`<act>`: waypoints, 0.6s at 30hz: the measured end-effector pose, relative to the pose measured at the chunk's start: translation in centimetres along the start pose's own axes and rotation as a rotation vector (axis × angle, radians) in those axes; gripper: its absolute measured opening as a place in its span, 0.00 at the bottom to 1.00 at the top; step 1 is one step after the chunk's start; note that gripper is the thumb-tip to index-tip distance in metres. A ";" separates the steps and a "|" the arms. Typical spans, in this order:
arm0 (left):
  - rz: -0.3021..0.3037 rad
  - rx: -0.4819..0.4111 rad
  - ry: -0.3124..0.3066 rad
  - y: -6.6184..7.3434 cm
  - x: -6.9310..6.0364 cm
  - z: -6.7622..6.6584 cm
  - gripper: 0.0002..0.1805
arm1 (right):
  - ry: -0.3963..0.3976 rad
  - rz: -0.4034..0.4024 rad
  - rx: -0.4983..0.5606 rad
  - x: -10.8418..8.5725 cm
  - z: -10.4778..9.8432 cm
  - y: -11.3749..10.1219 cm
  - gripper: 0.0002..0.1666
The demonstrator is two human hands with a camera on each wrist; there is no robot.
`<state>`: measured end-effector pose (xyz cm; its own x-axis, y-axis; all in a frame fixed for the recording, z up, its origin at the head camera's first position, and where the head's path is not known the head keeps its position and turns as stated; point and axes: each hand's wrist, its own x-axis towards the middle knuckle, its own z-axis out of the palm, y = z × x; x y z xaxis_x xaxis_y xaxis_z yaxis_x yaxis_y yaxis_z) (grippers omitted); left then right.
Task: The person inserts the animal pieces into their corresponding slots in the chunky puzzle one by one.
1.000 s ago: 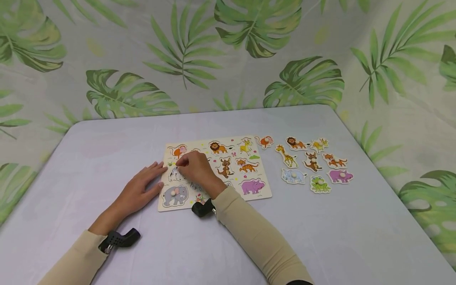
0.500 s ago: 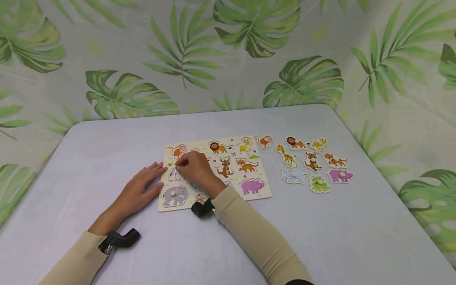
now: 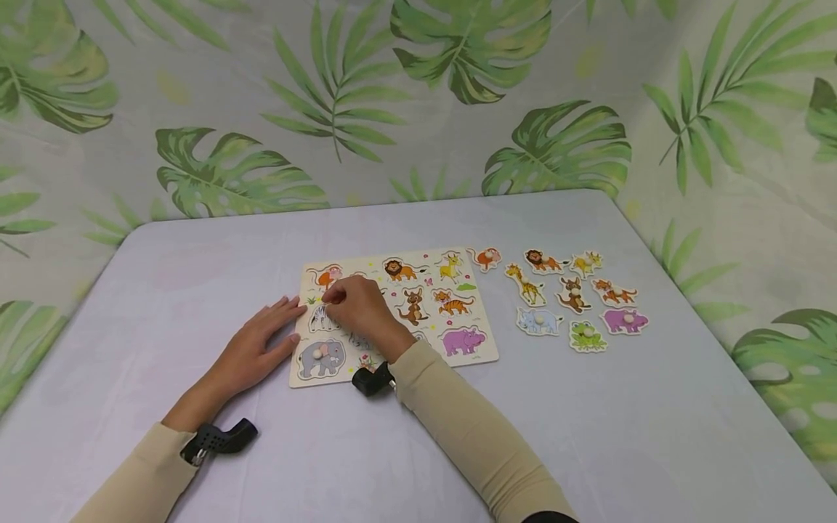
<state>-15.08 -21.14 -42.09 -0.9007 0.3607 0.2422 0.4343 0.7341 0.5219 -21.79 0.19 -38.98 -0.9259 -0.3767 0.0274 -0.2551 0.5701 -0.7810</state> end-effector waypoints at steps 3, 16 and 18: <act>-0.004 -0.003 -0.005 -0.1 0.0 0.1 0.27 | -0.011 0.010 0.015 0.0 -0.3 0.0 0.07; -0.011 0.003 0.000 -0.1 0.1 0.0 0.28 | 0.000 -0.013 0.062 0.3 -1.9 0.0 0.08; -0.008 0.002 0.002 -0.1 0.0 0.0 0.28 | -0.001 -0.025 0.059 0.4 -2.1 0.0 0.08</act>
<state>-15.15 -21.21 -42.15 -0.9041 0.3535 0.2401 0.4273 0.7381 0.5222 -22.71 1.57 -37.69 -0.9193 -0.3908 0.0470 -0.2611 0.5161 -0.8158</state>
